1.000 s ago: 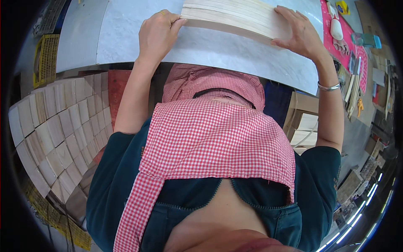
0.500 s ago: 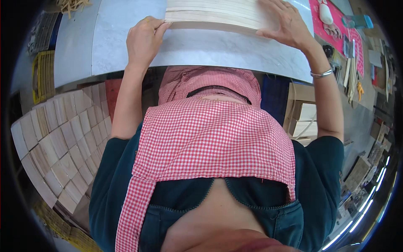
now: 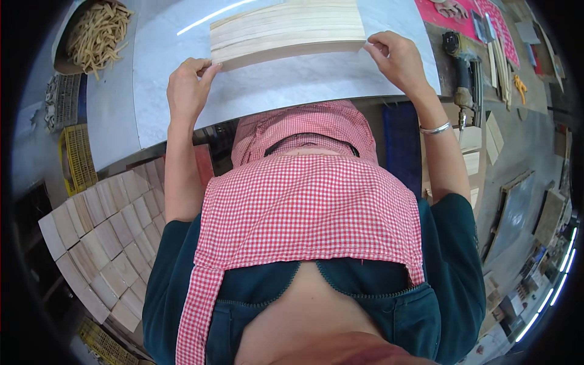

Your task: Assemble wooden frames by applying glue to the joints and securing them with a pneumatic nail gun.

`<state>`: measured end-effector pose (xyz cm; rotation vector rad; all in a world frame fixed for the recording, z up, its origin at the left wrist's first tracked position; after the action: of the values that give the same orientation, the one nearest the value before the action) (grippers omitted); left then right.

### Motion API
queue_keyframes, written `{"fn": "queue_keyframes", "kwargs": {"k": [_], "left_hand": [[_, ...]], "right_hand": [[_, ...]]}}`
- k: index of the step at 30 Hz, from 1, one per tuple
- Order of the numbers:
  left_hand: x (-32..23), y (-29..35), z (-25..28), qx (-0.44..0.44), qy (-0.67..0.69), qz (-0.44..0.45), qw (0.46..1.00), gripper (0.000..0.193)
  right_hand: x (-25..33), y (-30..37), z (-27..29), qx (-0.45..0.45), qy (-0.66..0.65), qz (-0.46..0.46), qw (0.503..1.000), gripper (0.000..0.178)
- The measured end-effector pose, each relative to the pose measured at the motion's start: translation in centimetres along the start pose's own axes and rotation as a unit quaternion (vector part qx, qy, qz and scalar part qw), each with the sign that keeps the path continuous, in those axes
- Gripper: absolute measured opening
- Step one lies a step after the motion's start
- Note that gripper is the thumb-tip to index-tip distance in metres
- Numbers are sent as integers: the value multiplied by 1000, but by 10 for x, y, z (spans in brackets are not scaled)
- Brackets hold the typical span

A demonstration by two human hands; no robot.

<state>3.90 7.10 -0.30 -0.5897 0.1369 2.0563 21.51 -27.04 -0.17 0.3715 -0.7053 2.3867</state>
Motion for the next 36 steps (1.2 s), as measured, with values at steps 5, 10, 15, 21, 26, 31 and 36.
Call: {"fn": "queue_keyframes", "kwargs": {"k": [5,10,15,21,26,31,36], "left_hand": [[-3,-1,3,21,-4,22,1000,24],[-4,-4,2,27,8,8,1000,21],[-5,-1,2,25,12,-1,1000,19],[-9,8,1,14,40,4,999,21],[-25,-1,1,178,-167,120,962,25],[-76,-13,15,184,-181,71,963,37],[-165,-14,-24,-7,-62,-328,943,57]], "right_hand": [[6,-4,-2,-16,27,29,999,8],[7,-10,-5,-2,36,40,999,7],[0,-11,-9,25,22,44,998,6],[-13,-11,-7,41,-43,29,998,5],[-13,-10,-5,33,-25,34,999,3],[-45,18,49,-115,35,-22,993,22],[-151,90,109,-61,331,-253,907,54]]}}
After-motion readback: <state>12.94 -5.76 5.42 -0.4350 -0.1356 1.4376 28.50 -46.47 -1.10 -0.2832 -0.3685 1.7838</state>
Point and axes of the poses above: each hand's wrist, its own y-axis away from the middle knuckle, its own z-axis out of the back of the hand, x = y × z, the point moved 8 cm from there along -y, towards the middle knuckle, and after that the axes turned 8 degrees about z, right-handed, at the moved point
